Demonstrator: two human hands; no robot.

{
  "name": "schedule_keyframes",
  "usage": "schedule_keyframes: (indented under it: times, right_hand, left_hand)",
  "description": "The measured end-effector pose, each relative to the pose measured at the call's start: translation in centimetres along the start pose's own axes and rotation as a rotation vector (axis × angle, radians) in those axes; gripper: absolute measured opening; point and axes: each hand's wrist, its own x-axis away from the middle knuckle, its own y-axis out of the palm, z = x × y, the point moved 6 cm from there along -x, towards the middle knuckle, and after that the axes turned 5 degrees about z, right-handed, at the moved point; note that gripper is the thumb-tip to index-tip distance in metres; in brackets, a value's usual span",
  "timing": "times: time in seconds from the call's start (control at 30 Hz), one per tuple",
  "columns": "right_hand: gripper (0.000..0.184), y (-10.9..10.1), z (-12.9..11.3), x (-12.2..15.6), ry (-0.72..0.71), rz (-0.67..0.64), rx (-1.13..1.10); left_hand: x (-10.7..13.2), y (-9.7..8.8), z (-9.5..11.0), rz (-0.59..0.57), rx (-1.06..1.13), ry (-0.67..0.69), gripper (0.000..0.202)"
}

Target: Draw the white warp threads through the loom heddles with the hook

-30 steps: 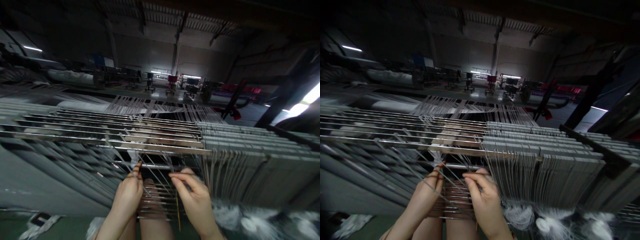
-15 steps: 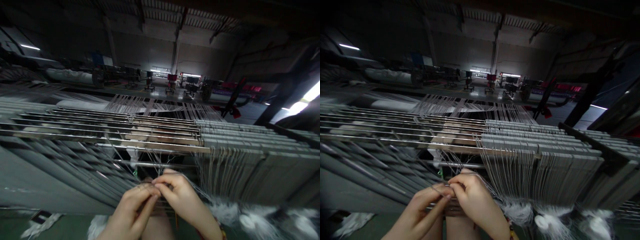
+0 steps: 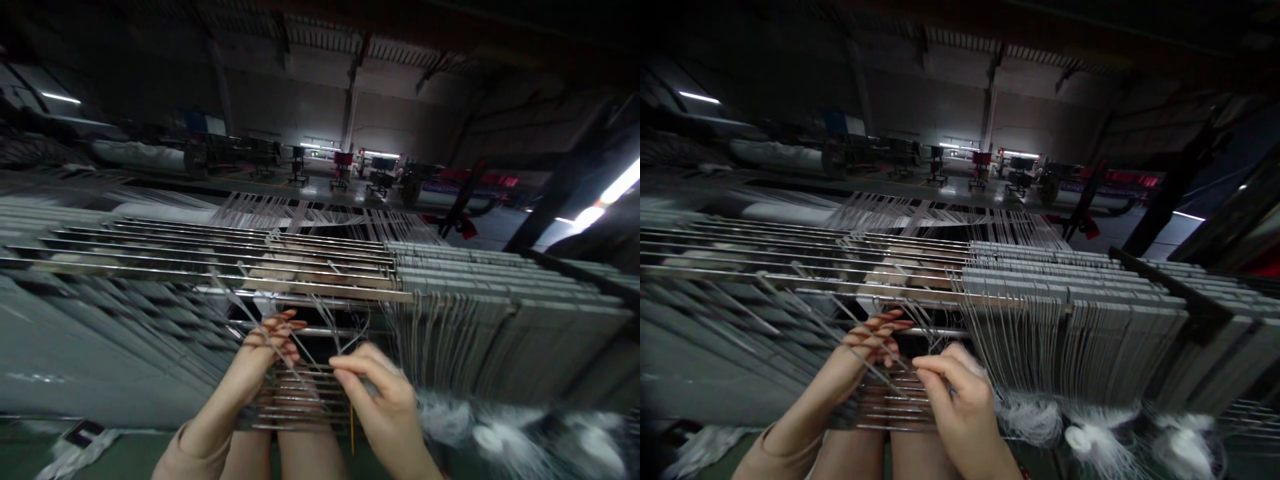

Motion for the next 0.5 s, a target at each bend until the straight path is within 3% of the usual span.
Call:
schedule_keyframes:
  times: [0.17, 0.3, 0.37, 0.5]
  right_hand:
    - [0.024, 2.0, 0.5, -0.1, 0.098, -0.275, 0.088]
    - [0.018, 4.1, 1.2, -0.8, 0.121, -0.39, 0.148]
    - [0.015, 4.3, 1.4, -0.8, 0.154, -0.368, 0.148]
    - [0.011, 0.9, 0.9, 0.7, 0.182, -0.076, 0.033]
  left_hand:
    - [4.8, -0.7, 1.3, -0.009, 0.174, -0.136, 0.018]
    - [8.7, 1.0, 2.5, -0.23, -0.25, 0.069, 0.016]
    - [9.2, 1.0, 2.1, -0.228, -0.388, 0.148, 0.017]
    - [8.7, -0.7, 0.4, 0.035, -0.427, 0.304, 0.016]
